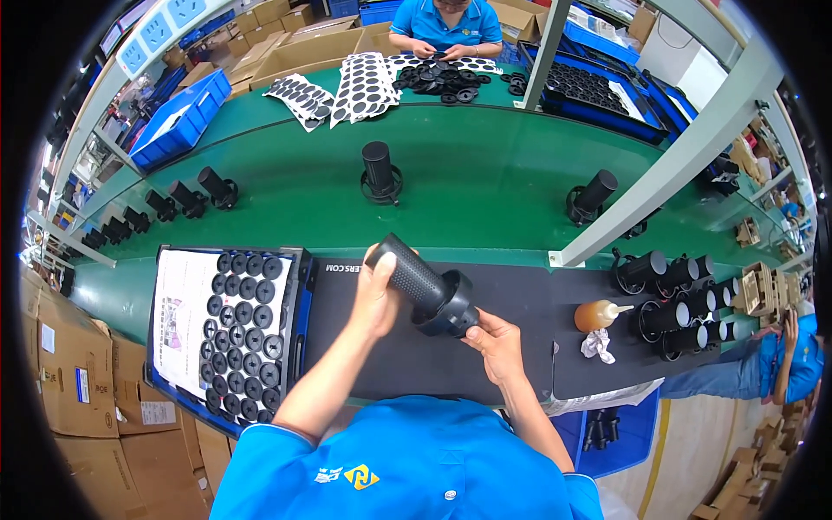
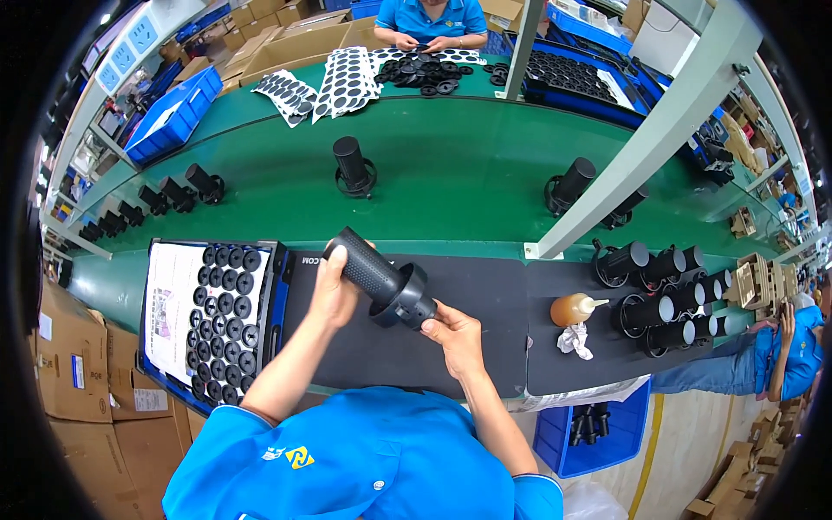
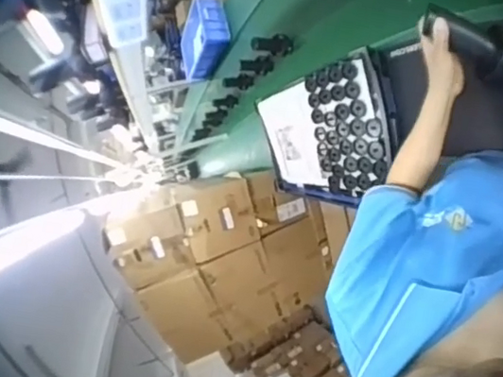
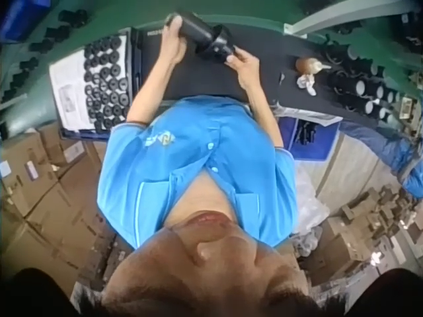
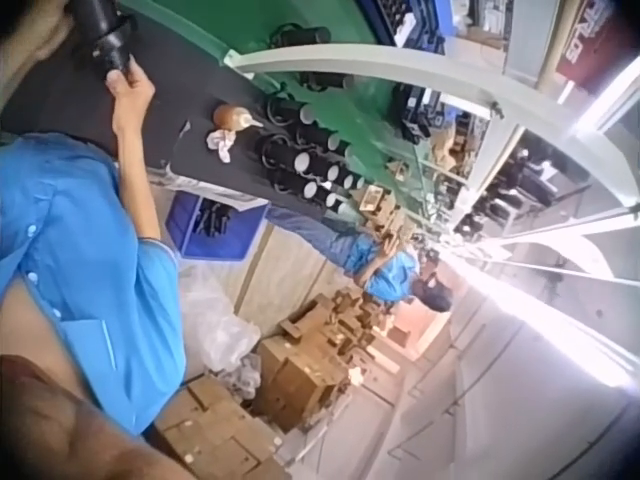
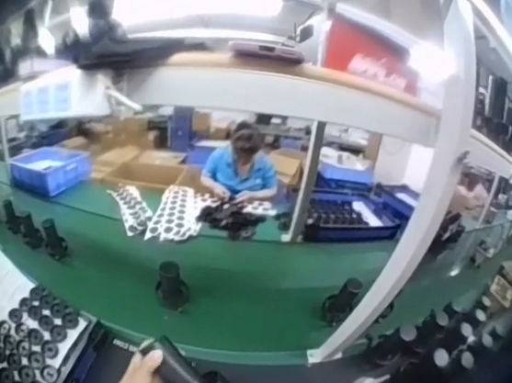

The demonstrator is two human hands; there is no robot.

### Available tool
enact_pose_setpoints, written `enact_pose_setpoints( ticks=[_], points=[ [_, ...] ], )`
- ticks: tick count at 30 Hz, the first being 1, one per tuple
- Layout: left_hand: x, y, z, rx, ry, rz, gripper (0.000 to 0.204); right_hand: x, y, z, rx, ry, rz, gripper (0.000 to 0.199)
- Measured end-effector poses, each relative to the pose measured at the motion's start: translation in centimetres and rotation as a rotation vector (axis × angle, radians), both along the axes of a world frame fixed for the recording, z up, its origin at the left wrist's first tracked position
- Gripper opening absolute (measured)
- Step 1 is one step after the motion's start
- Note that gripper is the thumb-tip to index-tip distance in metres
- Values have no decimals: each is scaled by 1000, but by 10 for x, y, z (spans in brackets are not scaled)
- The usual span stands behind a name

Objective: The person assembles small black cylindrical parts by hand, then places them into a tray.

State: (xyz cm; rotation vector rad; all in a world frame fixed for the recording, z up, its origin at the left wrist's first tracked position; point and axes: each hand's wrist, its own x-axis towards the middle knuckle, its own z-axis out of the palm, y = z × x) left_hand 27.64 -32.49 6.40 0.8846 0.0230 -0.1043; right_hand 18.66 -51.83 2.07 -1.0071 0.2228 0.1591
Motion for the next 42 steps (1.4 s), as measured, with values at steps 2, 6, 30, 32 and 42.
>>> enact_pose_setpoints(
  ticks=[2, 6, 30, 32, 42],
  points=[
    [2, 8, 6, 244, -67, -23, 37, -3, -5, -13, -28, 57, -44, 44],
    [5, 22, 25, 991, -260, -65, 44, -14, -14, -35, -96, 237, -151, 45],
    [176, -185, -14, 1225, -524, -53, 55, -69, -65, -54, -32, 339, -384, 35],
    [201, -206, -38, 1323, -533, -62, 56, -72, -65, -54, -35, 346, -391, 36],
    [150, -143, -12, 1125, -688, -25, 57, -65, -62, -54, -89, 376, -380, 39]
  ],
)
